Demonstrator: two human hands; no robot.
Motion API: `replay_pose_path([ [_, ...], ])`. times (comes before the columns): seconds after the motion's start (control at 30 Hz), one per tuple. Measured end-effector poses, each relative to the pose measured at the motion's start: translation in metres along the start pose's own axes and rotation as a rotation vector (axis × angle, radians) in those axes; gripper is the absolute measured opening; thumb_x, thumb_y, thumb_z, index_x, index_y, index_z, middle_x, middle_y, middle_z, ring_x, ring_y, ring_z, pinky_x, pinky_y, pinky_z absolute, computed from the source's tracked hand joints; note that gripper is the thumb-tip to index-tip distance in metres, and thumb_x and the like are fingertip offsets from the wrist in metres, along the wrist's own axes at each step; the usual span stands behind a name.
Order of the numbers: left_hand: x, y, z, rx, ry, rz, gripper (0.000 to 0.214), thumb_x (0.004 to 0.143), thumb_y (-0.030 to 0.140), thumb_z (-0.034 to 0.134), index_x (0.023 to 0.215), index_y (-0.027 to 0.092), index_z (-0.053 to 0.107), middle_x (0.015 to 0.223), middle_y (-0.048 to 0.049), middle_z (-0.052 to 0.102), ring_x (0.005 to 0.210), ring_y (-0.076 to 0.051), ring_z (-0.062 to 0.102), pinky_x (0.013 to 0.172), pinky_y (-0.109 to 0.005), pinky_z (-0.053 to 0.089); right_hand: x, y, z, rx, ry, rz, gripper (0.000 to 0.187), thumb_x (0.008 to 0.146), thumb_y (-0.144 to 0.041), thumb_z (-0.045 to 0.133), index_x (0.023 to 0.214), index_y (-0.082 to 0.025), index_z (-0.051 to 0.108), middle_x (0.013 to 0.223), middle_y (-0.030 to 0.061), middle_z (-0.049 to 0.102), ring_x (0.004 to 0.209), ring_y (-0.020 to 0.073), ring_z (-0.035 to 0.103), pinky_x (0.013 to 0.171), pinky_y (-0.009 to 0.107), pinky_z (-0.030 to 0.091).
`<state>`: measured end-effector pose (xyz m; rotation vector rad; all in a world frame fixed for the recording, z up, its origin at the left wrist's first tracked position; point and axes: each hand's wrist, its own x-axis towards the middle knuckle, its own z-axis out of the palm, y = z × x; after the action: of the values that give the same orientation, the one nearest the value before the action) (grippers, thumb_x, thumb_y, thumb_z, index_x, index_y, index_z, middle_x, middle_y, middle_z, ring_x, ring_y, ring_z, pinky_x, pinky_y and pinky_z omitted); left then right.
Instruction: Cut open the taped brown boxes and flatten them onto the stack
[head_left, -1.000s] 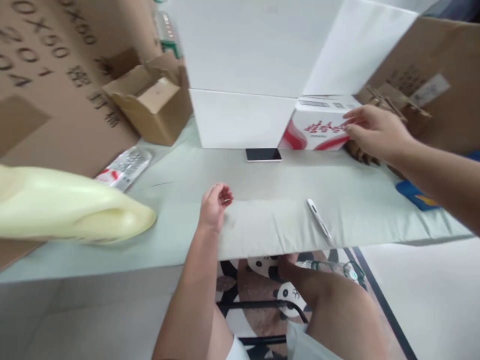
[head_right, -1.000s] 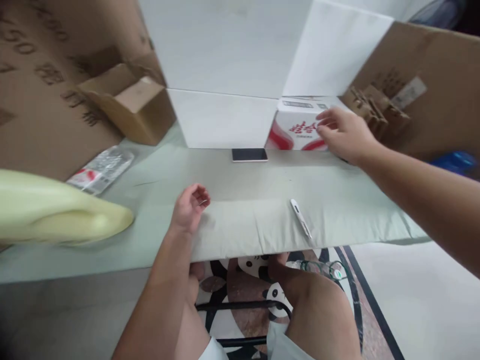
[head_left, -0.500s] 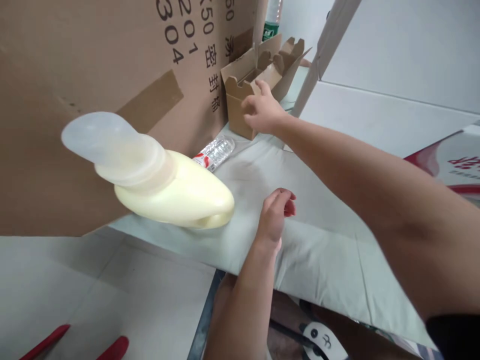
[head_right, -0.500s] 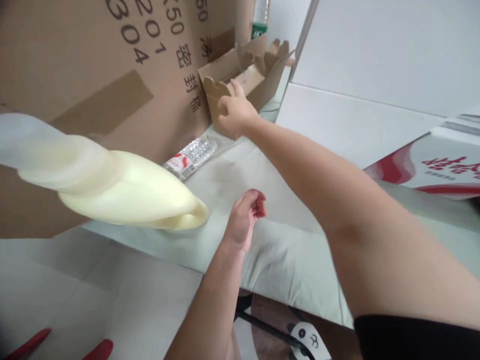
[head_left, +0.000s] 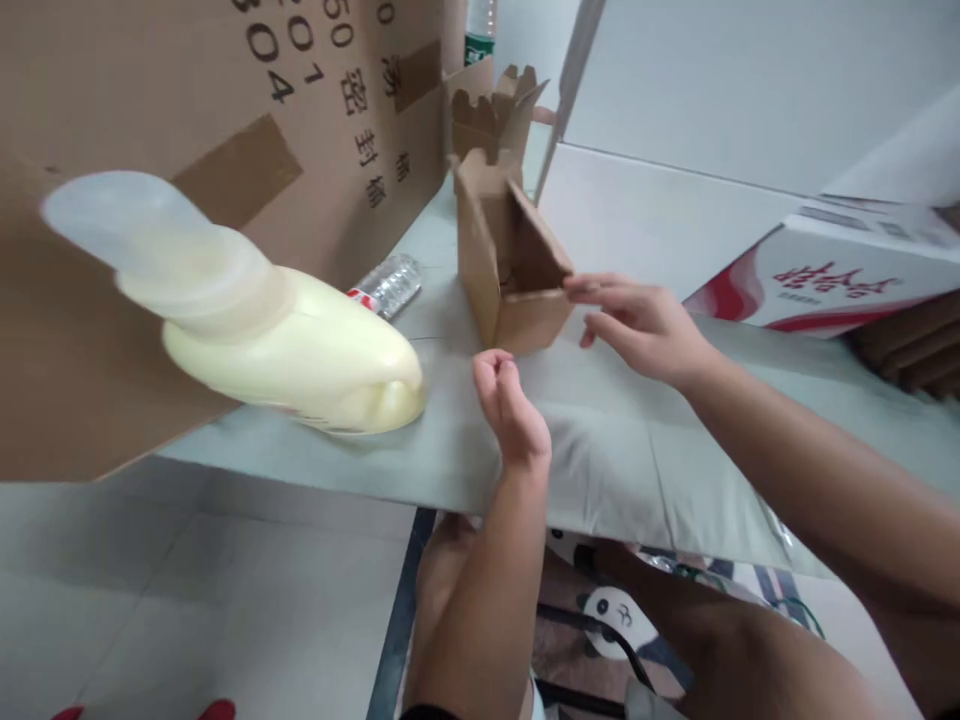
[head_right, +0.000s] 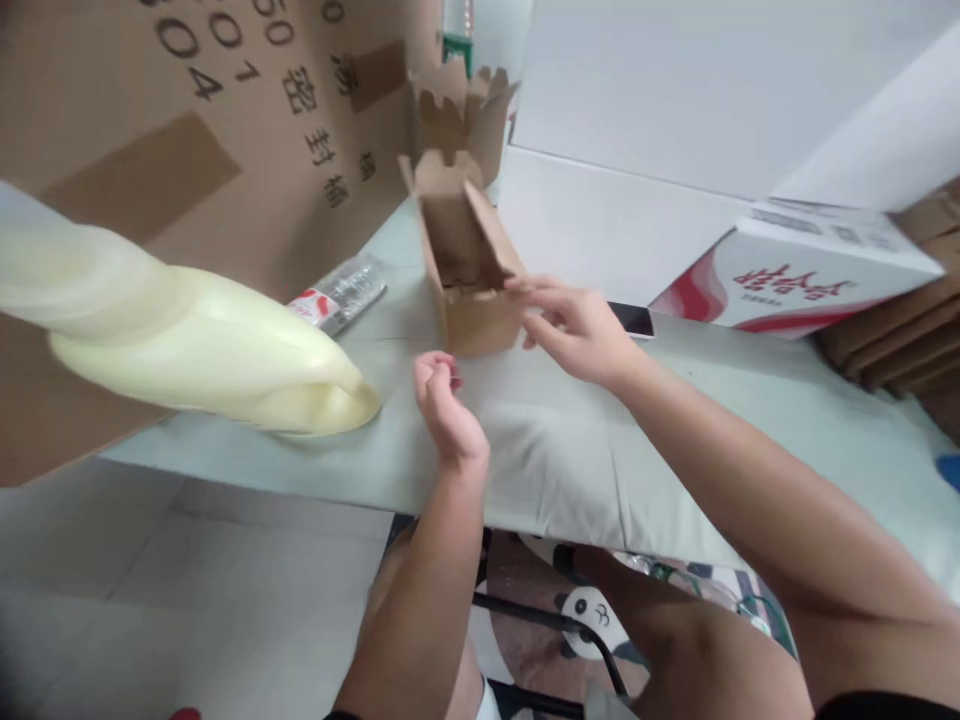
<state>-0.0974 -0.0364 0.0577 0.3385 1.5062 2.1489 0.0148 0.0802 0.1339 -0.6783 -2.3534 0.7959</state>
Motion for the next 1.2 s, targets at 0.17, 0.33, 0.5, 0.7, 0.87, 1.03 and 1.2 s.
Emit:
replay_pose_path([
  [0.17,0.000,0.002,0.006,-0.079,0.064,0.187,0.022,0.090,0.034,0.048,0.105,0.023,0.059,0.116,-0.0054,0.060,0.118,-0.021,0.055,0.104,-0.035,0.041,-0.128,-0.039,-0.070,-0.093,-0.081,-0.134,0.022,0.093,-0.011,0.061,0.084,-0.025,0.075,0.104,0.0018,0.082,0.100,0.0184,0.080,0.084,0.022,0.065],
  [0.33,0.009,-0.009,0.020,-0.220,-0.374,0.095,0.042,0.093,0.057,0.048,0.115,0.024,0.062,0.126,-0.0098,0.067,0.127,-0.026,0.060,0.109,-0.039,0.045,-0.211,-0.060,-0.085,-0.234,-0.111,-0.013,0.036,0.093,-0.012,0.060,0.122,-0.027,0.074,0.149,0.0081,0.063,0.106,0.0226,0.079,0.078,0.024,0.067],
  [0.5,-0.002,-0.013,0.031,-0.144,-0.475,0.133,0.039,0.091,0.055,0.055,0.105,0.022,0.070,0.104,-0.0065,0.067,0.105,-0.023,0.064,0.100,-0.037,0.049,-0.224,-0.031,-0.065,-0.278,0.072,0.047,0.055,0.098,-0.013,0.057,0.148,-0.033,0.057,0.166,0.0094,0.044,0.099,0.0205,0.079,0.074,0.030,0.067],
  [0.7,-0.005,-0.015,0.034,-0.018,-0.496,0.267,0.032,0.091,0.053,0.061,0.084,0.021,0.063,0.090,-0.0027,0.053,0.087,-0.017,0.055,0.085,-0.029,0.047,-0.225,0.001,-0.028,-0.332,0.316,-0.027,0.055,0.093,-0.009,0.061,0.143,-0.034,0.063,0.147,0.0101,0.057,0.086,0.0171,0.069,0.063,0.031,0.059],
  [0.87,0.001,-0.031,0.031,0.139,-0.498,0.339,0.047,0.086,0.062,0.070,0.114,0.027,0.056,0.102,-0.0015,0.053,0.087,-0.015,0.056,0.082,-0.028,0.049,-0.242,0.003,-0.007,-0.278,0.694,-0.004,0.092,0.079,-0.008,0.077,0.158,-0.043,0.043,0.152,0.0068,0.049,0.106,0.0238,0.064,0.087,0.043,0.062],
  [1.03,0.001,-0.043,0.029,0.264,-0.666,0.457,0.050,0.093,0.058,0.067,0.134,0.037,0.048,0.120,-0.0033,0.053,0.107,-0.018,0.061,0.098,-0.034,0.052,-0.244,0.012,-0.011,-0.023,0.453,-0.048,0.069,0.088,-0.019,0.066,0.154,-0.028,0.046,0.134,0.0106,0.066,0.131,0.0300,0.060,0.114,0.056,0.052],
  [1.2,-0.003,-0.035,0.031,0.453,-0.775,0.694,0.032,0.103,0.051,0.053,0.123,0.032,0.069,0.133,-0.0059,0.056,0.137,-0.026,0.051,0.118,-0.047,0.044,-0.246,0.013,-0.016,-0.066,0.407,-0.122,0.045,0.089,-0.025,0.061,0.135,-0.022,0.061,0.121,0.0105,0.072,0.118,0.0297,0.067,0.112,0.056,0.052],
])
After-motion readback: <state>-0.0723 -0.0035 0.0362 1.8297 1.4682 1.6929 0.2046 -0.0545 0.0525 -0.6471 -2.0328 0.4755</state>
